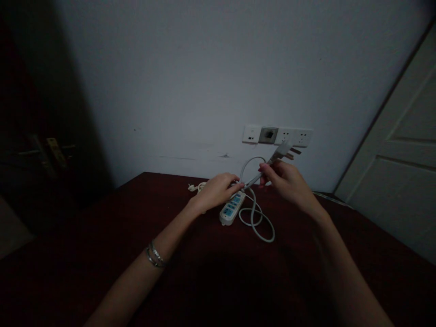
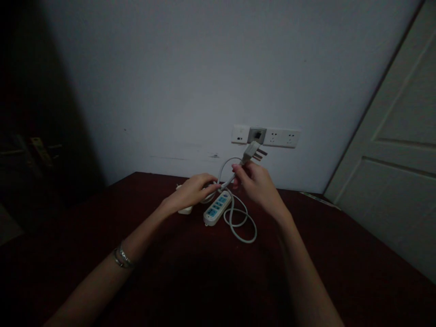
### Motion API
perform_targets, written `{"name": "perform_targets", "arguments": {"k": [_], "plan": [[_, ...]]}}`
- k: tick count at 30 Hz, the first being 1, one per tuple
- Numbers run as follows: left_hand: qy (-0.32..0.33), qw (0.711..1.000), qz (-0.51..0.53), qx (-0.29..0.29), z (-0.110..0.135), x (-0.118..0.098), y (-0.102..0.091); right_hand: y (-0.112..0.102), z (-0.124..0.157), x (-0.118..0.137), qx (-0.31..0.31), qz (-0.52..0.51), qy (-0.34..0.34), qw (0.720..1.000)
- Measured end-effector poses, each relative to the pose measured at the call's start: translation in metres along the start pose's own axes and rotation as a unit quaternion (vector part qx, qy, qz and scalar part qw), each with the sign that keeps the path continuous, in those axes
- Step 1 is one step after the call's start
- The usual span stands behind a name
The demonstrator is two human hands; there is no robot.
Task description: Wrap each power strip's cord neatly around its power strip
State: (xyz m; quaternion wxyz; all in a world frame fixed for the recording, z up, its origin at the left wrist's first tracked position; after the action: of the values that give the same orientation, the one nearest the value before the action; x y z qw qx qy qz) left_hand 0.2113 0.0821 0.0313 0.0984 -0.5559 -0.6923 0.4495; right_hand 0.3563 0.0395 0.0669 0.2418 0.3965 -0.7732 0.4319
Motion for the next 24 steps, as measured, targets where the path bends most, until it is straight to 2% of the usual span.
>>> {"name": "perform_targets", "arguments": {"k": [6, 9, 12, 16, 20, 24], "plan": [[0.05, 0.988, -0.12, 0.084, 0.008, -0.007, 0.018, 0.005, 0.0, -0.002, -0.006, -0.024, 0.023, 0.999], [0.054, 0.99, -0.117, 0.058, 0.006, -0.007, 0.011, 0.0, 0.001, -0.004, -0.008, -0.058, 0.038, 0.998], [0.058, 0.996, -0.046, 0.041, 0.002, -0.009, 0.002, -0.003, 0.001, -0.003, 0.007, -0.101, 0.037, 0.994], [0.033, 0.989, 0.098, 0.106, 0.002, -0.006, 0.004, 0.001, 0.002, 0.003, 0.049, -0.146, 0.032, 0.988], [-0.038, 0.959, 0.243, 0.141, 0.004, 0.003, 0.014, 0.003, 0.004, 0.006, 0.056, -0.113, 0.029, 0.992], [-0.104, 0.926, 0.342, 0.123, 0.003, 0.012, 0.022, 0.002, 0.004, 0.006, 0.051, -0.076, 0.004, 0.996]]}}
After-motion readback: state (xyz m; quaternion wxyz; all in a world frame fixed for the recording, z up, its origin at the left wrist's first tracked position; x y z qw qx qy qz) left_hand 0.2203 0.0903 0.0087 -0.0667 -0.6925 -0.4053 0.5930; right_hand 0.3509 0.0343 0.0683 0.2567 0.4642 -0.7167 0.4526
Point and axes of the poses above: each hand's wrist, its own z-axis away from the middle knuckle, its own y-axis out of the palm, x = y × z, the point moved 7 cm from there along -z, towards the middle knuckle, and after that the axes turned 6 degrees about y, right-handed, at the moved point
